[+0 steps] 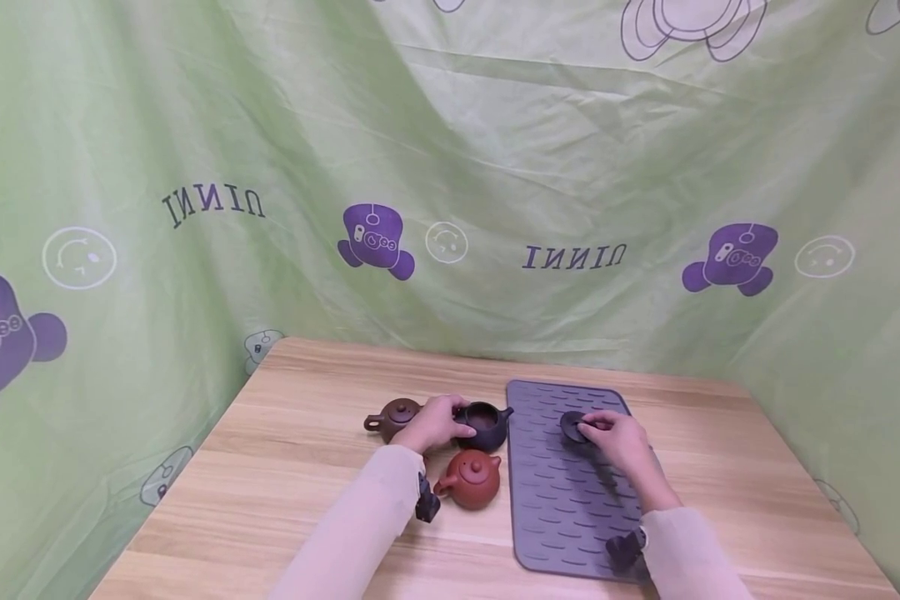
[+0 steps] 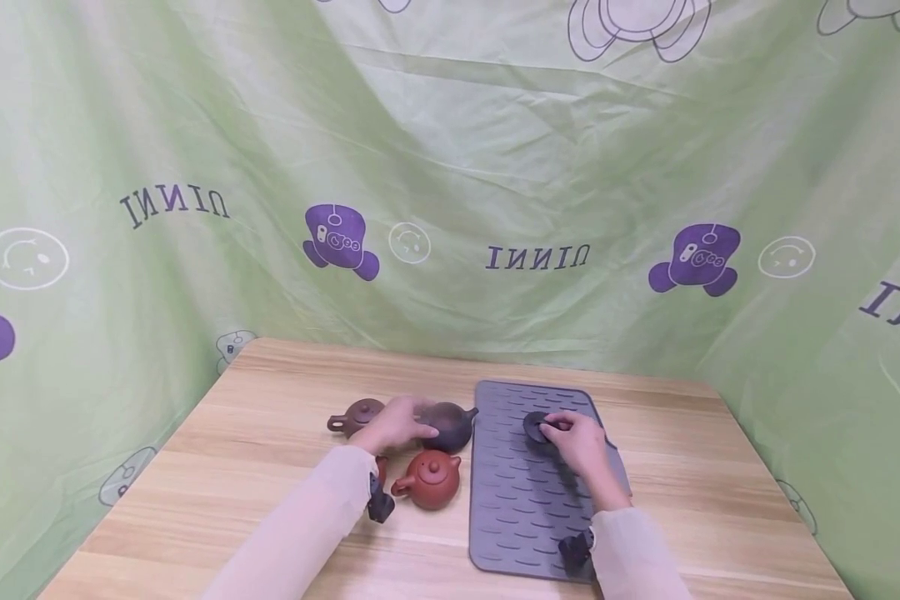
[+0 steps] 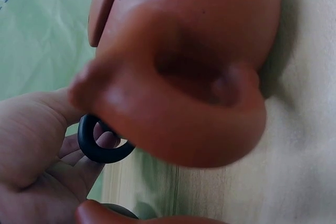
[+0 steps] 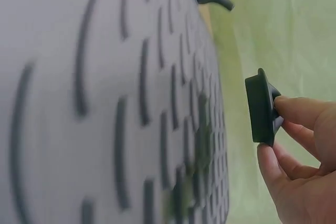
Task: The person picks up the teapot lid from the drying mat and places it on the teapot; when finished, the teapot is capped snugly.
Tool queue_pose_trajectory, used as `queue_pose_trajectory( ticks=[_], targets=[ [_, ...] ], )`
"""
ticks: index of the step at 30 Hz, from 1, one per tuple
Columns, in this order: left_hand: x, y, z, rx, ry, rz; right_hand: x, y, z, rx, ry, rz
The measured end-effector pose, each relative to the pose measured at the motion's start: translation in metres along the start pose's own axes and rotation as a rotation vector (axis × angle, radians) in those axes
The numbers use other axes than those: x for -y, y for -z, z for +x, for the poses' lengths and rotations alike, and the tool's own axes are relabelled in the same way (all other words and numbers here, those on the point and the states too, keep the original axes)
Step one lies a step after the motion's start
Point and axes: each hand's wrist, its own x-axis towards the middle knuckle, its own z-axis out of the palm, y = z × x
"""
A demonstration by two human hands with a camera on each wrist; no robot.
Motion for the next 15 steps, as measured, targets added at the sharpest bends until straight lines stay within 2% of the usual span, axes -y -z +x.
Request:
queue_pose_trajectory(
  ticks=[6,15],
  targets=[
    [0.002,-0.001,0.0,-0.008,-0.005,-0.013,0.026,-0.012,0.002,-0.017,0.021,0.025],
    [0.005,-0.001,-0.001,-0.029,0.002,-0.032,0.061,-0.04,0.008,0.003,0.068,0.097]
  ],
)
